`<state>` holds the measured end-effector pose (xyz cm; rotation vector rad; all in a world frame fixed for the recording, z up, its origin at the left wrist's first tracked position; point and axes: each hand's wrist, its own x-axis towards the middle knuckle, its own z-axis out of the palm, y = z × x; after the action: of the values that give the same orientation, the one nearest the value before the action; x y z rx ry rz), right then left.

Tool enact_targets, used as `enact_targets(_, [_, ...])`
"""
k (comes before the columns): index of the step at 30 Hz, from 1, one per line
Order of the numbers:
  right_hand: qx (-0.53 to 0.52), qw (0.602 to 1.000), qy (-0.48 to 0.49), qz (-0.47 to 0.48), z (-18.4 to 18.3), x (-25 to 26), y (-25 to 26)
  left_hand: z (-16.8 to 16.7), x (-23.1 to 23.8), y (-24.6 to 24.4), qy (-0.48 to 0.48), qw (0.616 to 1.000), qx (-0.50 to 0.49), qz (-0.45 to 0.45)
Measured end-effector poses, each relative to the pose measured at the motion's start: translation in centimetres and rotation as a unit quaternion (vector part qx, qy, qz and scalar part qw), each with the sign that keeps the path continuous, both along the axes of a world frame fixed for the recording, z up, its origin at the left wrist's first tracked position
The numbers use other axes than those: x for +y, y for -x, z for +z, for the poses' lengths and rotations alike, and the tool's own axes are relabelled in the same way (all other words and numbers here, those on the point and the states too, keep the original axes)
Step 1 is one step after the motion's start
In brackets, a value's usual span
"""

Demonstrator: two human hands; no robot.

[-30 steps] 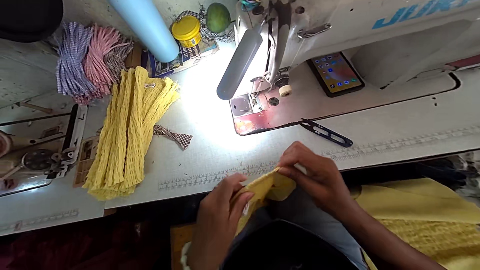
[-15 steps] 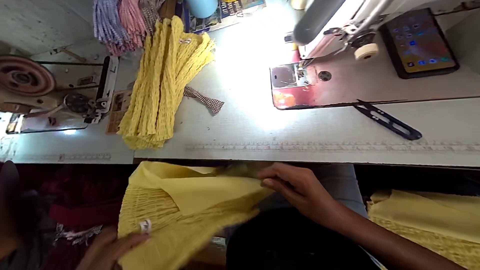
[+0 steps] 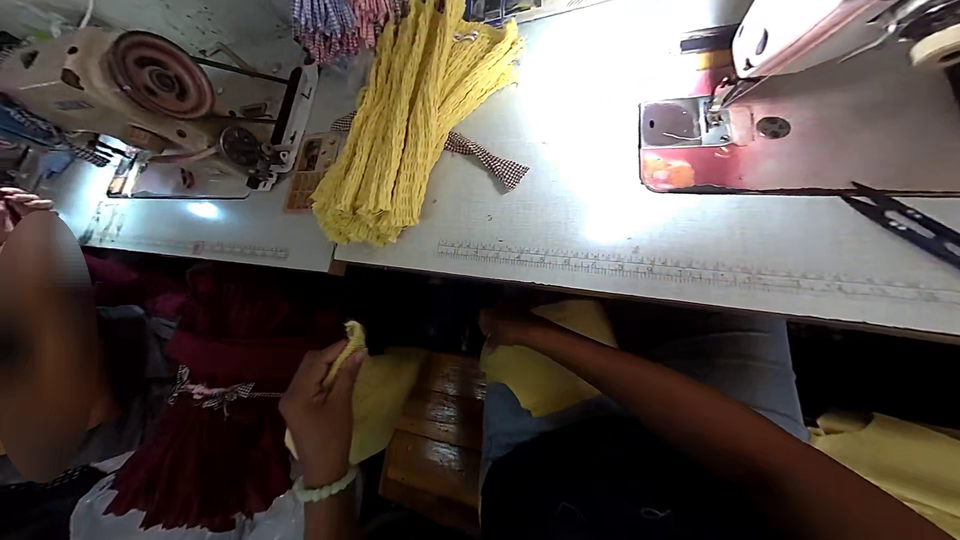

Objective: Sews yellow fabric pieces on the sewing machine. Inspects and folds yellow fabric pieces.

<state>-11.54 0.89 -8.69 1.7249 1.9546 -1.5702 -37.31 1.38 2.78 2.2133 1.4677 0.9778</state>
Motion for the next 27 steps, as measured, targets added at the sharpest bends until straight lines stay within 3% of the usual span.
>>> enact_targets(4, [0.007,0.998,-0.031,-0.052,0.5,-0.7,0.5,-1.6,0.5,-0.2,0.033,0.999,-0.025,0.006])
enact_targets(10, [0.041,0.981,-0.141,-0.126,3.7,-3.8,-0.9,-0.7,1.6,-1.4,0.1,0.993,-0.062,0.006])
enact_targets(18, [0.199,0.956,-0.134,-0.17,3.3,-5.1,-2.4,1.3,3.0,-0.6,0.011,0.997,-0.073,0.036])
enact_targets(23, [0.132,0.972,-0.16,-0.111,2.5,-4.6,-1.8,0.8,2.6,-0.5,0.024,0.997,-0.061,0.037])
enact_targets(27, [-0.021,0.999,-0.038,-0.021,1.1,-2.5,0.0,0.5,2.3,-0.2,0.03,0.998,-0.042,0.037])
